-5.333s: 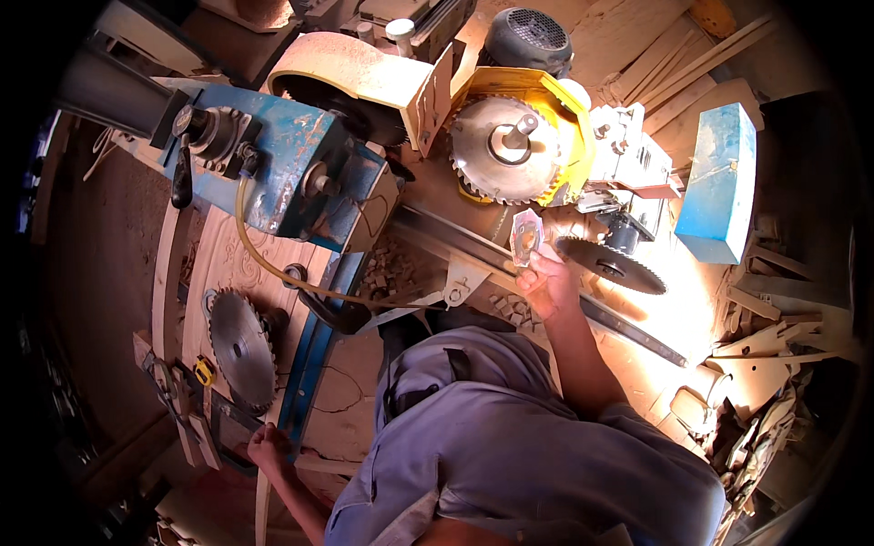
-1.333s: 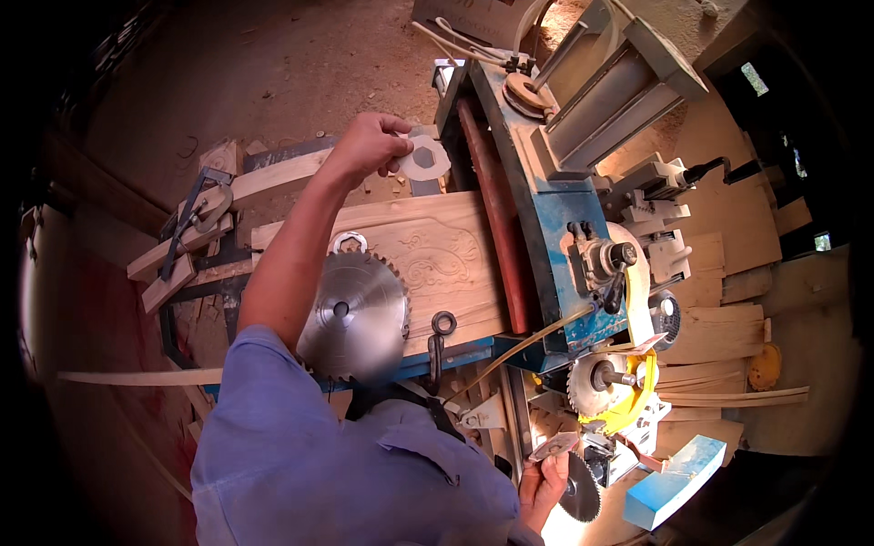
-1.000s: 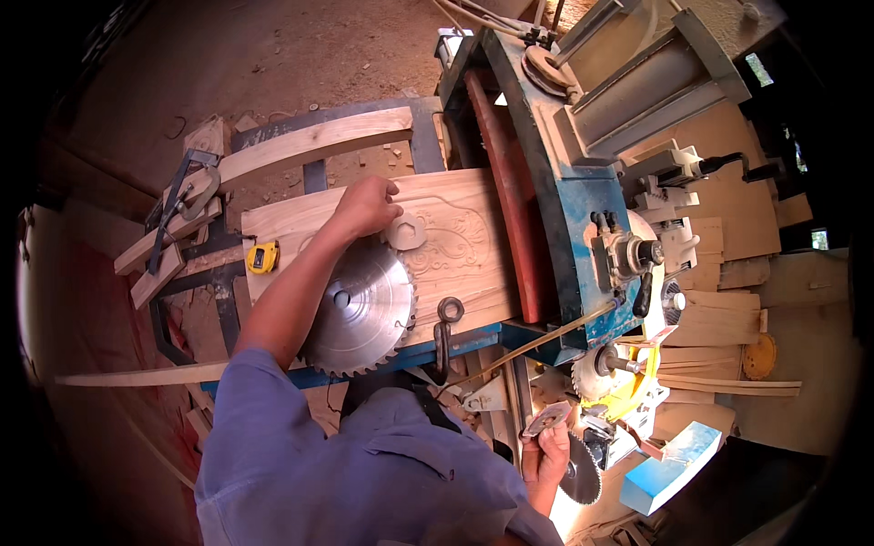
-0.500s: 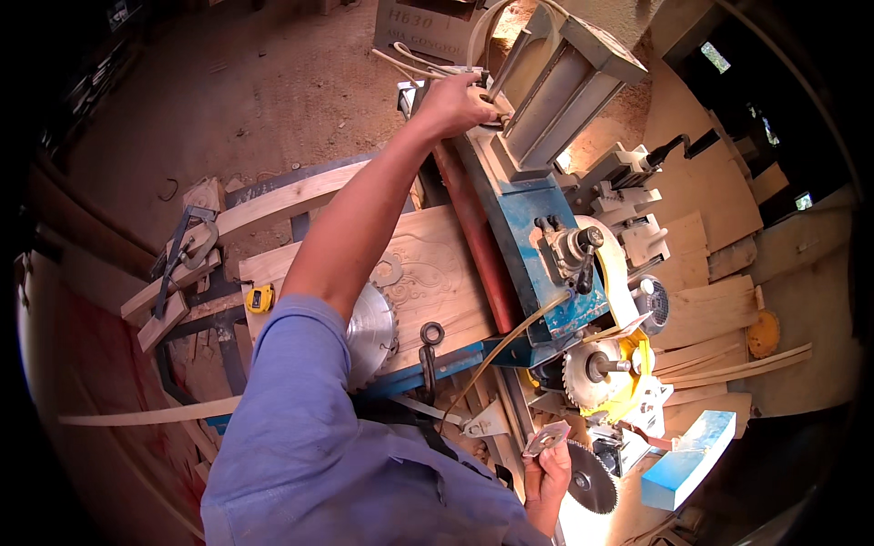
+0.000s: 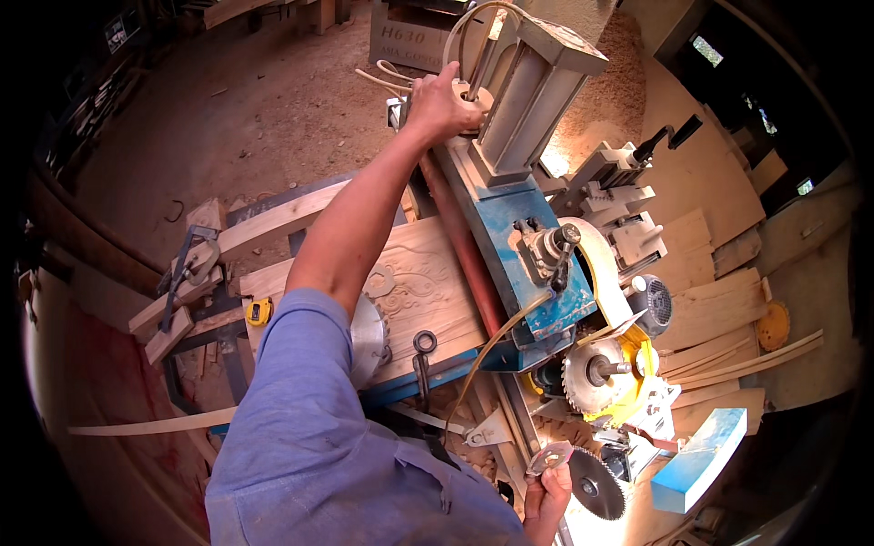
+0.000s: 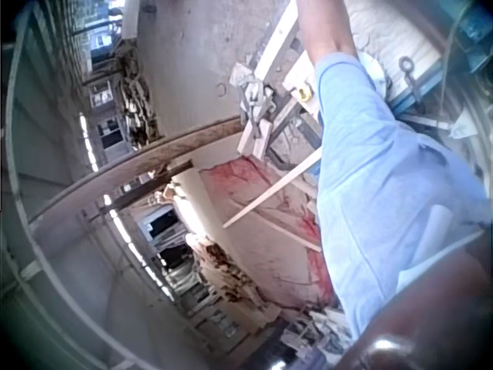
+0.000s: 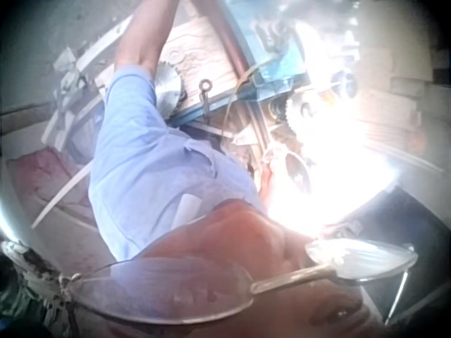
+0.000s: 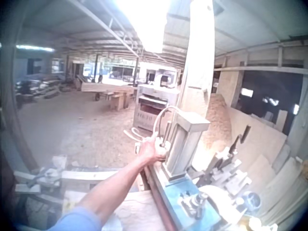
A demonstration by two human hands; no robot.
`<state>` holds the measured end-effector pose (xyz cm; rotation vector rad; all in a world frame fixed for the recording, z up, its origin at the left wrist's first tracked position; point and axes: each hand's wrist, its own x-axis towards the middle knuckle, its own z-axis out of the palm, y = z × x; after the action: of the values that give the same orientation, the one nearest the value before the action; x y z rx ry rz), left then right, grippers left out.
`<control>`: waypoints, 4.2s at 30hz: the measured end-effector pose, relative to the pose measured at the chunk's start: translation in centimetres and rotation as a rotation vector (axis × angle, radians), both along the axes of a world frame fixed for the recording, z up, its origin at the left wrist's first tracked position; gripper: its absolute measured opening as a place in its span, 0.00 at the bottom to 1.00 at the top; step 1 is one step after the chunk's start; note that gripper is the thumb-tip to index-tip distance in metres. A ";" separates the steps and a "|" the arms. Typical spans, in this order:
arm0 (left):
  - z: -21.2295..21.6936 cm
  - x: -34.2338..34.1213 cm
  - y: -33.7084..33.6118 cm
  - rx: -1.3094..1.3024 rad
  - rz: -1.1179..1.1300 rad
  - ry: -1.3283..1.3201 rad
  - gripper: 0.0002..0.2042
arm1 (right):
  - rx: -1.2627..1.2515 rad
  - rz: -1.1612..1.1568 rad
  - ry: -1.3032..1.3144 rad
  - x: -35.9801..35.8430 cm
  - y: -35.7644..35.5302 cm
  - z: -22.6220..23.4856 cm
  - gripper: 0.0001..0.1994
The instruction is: The person removes a circular saw blade from a woodworking machine using a wrench, then installs a new blade by placing it on the arbor, adding a washer and nut, and tightening the assembly. The person then turns on the machine to test the blade.
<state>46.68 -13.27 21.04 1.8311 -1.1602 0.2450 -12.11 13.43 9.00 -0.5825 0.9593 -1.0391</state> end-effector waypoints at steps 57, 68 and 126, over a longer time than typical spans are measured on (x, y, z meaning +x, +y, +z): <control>-8.8 -2.4 11.4 -0.192 -0.239 0.125 0.11 | 0.040 0.178 0.083 2.9 -4.5 -2.0 0.23; -2.0 2.9 1.2 0.312 -0.278 -0.468 0.08 | 0.035 0.049 0.095 1.0 -2.3 -2.5 0.24; 8.3 -8.5 10.9 -0.864 -0.466 0.872 0.21 | -0.164 0.181 -0.157 4.1 -6.8 3.8 0.16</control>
<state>38.17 -2.35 29.30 0.7139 -0.6423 -0.2781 -8.03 6.64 12.78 -0.6989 0.6746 -0.9910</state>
